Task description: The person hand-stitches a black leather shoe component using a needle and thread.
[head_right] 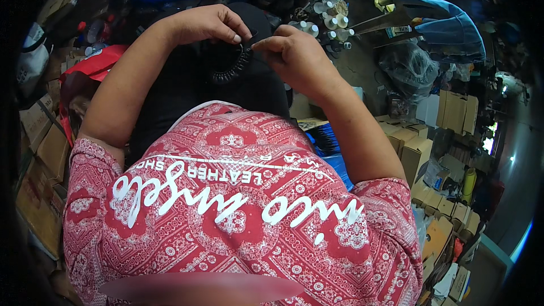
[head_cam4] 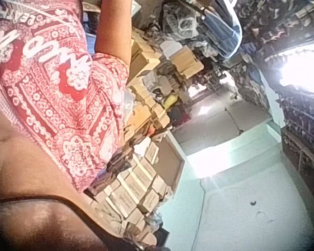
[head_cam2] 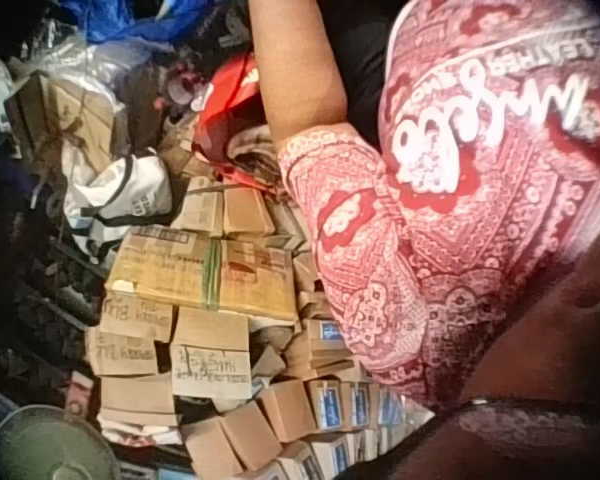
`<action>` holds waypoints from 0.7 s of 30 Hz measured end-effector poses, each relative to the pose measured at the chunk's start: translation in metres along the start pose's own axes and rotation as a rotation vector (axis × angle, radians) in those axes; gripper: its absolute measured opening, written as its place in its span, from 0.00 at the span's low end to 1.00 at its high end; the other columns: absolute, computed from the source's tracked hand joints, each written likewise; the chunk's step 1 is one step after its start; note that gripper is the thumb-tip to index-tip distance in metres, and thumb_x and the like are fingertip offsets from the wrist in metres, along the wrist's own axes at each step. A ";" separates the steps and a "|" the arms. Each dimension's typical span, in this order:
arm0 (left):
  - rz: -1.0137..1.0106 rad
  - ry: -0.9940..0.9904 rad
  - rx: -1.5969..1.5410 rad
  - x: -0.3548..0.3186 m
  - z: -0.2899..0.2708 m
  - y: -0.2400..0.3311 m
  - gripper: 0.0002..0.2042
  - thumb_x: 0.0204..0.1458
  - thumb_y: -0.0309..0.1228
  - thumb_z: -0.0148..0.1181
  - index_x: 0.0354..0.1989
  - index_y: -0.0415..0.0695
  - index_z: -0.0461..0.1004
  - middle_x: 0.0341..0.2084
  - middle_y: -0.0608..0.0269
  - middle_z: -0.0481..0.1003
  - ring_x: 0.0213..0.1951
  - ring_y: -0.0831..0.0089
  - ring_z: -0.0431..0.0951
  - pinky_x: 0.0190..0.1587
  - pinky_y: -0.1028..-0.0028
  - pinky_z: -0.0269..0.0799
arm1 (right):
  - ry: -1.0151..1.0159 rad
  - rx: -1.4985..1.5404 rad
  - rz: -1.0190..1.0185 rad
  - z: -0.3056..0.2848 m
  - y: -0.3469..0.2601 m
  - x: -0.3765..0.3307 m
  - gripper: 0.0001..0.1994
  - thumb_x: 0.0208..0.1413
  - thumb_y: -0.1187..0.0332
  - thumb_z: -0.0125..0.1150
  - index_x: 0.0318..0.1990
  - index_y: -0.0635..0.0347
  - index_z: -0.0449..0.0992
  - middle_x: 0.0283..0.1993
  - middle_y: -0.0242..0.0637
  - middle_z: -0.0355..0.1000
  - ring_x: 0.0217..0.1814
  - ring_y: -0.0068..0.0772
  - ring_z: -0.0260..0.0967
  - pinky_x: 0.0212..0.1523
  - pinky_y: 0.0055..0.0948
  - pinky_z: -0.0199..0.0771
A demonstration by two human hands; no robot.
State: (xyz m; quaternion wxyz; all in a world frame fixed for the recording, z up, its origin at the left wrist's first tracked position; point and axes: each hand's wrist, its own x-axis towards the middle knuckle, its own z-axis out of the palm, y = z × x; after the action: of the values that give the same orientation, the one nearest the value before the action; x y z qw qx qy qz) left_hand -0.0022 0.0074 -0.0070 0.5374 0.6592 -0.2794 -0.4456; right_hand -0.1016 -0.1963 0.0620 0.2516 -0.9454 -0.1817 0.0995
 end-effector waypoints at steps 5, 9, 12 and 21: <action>0.119 -0.021 0.101 0.010 0.003 -0.004 0.12 0.48 0.31 0.61 0.41 0.41 0.78 0.28 0.71 0.76 0.29 0.84 0.70 0.31 0.81 0.64 | -0.108 0.151 0.017 0.000 0.024 0.011 0.11 0.48 0.76 0.60 0.39 0.51 0.81 0.31 0.35 0.68 0.35 0.32 0.70 0.37 0.28 0.70; 0.065 0.000 0.103 0.007 0.005 -0.002 0.13 0.47 0.29 0.62 0.42 0.40 0.78 0.34 0.64 0.79 0.39 0.76 0.76 0.46 0.76 0.68 | -0.257 0.363 0.108 0.002 0.053 0.015 0.12 0.50 0.75 0.59 0.41 0.50 0.81 0.33 0.29 0.66 0.40 0.23 0.66 0.42 0.24 0.67; 0.242 -0.022 0.216 0.009 0.004 -0.009 0.12 0.48 0.26 0.61 0.43 0.40 0.77 0.31 0.65 0.78 0.35 0.77 0.75 0.43 0.77 0.70 | -0.338 0.524 0.160 0.005 0.062 0.017 0.12 0.52 0.75 0.59 0.43 0.52 0.80 0.34 0.28 0.67 0.43 0.22 0.65 0.46 0.22 0.65; 0.133 -0.062 0.312 0.015 0.014 0.009 0.13 0.47 0.23 0.61 0.42 0.38 0.77 0.35 0.60 0.79 0.39 0.74 0.77 0.47 0.75 0.70 | -0.454 0.777 0.207 0.013 0.088 0.010 0.12 0.53 0.74 0.58 0.45 0.58 0.78 0.42 0.28 0.72 0.48 0.21 0.65 0.53 0.21 0.60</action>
State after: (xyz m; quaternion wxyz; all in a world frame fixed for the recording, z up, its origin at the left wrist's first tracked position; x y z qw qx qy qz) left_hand -0.0073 -0.0142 -0.0027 0.4480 0.7005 -0.4049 -0.3804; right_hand -0.0698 -0.2579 0.0049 0.5297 -0.7485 -0.0861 0.3894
